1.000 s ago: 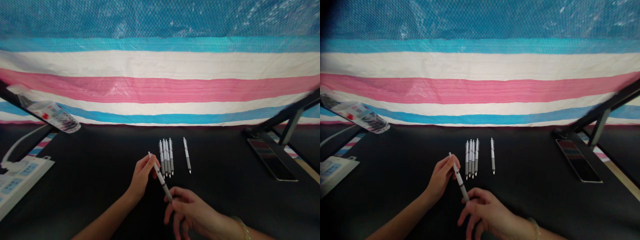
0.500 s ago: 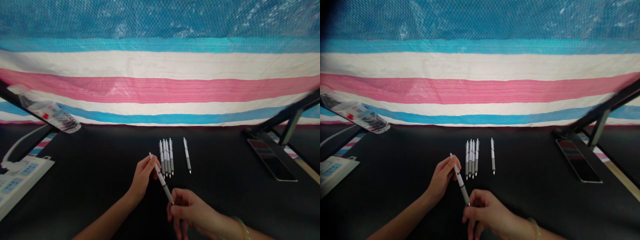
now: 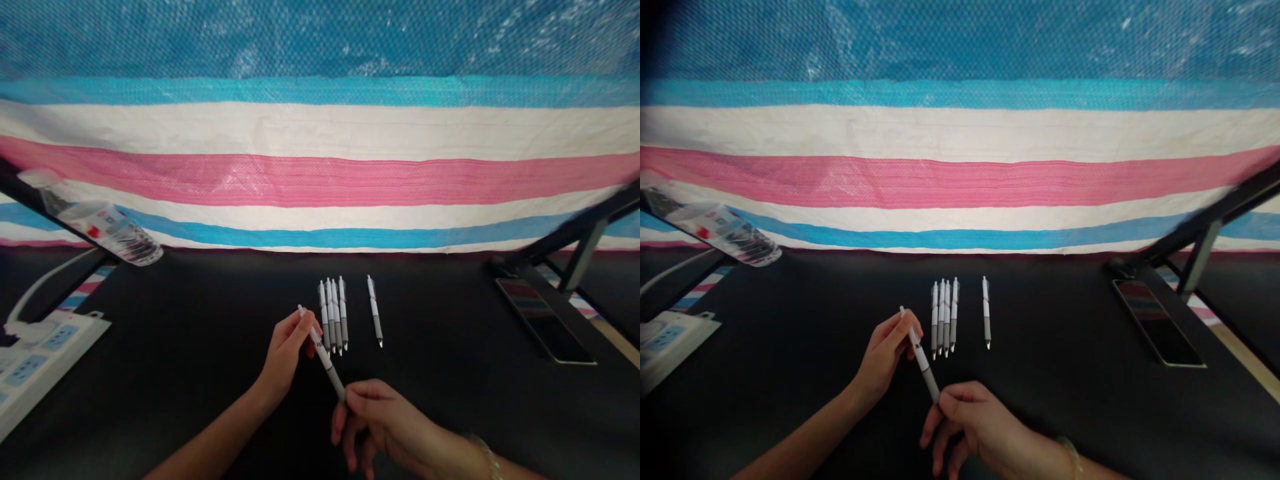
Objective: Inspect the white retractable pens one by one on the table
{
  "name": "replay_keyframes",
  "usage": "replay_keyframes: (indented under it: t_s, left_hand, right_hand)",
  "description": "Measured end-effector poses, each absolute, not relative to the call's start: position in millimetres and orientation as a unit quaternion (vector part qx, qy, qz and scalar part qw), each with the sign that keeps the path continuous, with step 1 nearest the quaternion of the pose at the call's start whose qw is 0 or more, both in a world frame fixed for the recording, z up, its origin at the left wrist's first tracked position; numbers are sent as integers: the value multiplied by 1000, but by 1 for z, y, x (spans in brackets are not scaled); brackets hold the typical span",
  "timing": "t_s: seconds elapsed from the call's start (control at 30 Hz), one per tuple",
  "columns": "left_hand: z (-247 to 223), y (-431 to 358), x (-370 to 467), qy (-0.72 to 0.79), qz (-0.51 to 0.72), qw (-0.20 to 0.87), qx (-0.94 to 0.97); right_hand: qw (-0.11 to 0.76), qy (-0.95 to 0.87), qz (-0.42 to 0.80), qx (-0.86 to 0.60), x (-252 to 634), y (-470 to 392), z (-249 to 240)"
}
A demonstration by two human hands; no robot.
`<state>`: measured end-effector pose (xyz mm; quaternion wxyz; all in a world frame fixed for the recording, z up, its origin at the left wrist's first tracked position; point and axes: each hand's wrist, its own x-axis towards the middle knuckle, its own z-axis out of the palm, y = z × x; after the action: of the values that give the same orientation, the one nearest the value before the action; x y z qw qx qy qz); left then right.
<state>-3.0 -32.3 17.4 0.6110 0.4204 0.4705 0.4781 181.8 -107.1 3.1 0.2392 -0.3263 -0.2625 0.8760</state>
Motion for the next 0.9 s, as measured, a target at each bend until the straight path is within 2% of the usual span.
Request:
replay_keyframes:
  t_s: [0.23, 0.53, 0.73, 0.9]
  left_hand:
    - [17, -33, -4, 454, 469, 622, 433]
    - [15, -30, -3, 392, 466, 671, 423]
    - [21, -33, -1, 353, 466, 676, 448]
    - [26, -31, -2, 398, 460, 665, 433]
  right_hand:
    - [242, -274, 860, -357, 180, -108, 3]
    - [226, -191, 899, -324, 182, -107, -5]
    - [275, -182, 885, -329, 183, -107, -3]
    - [266, -185, 894, -310, 185, -103, 1]
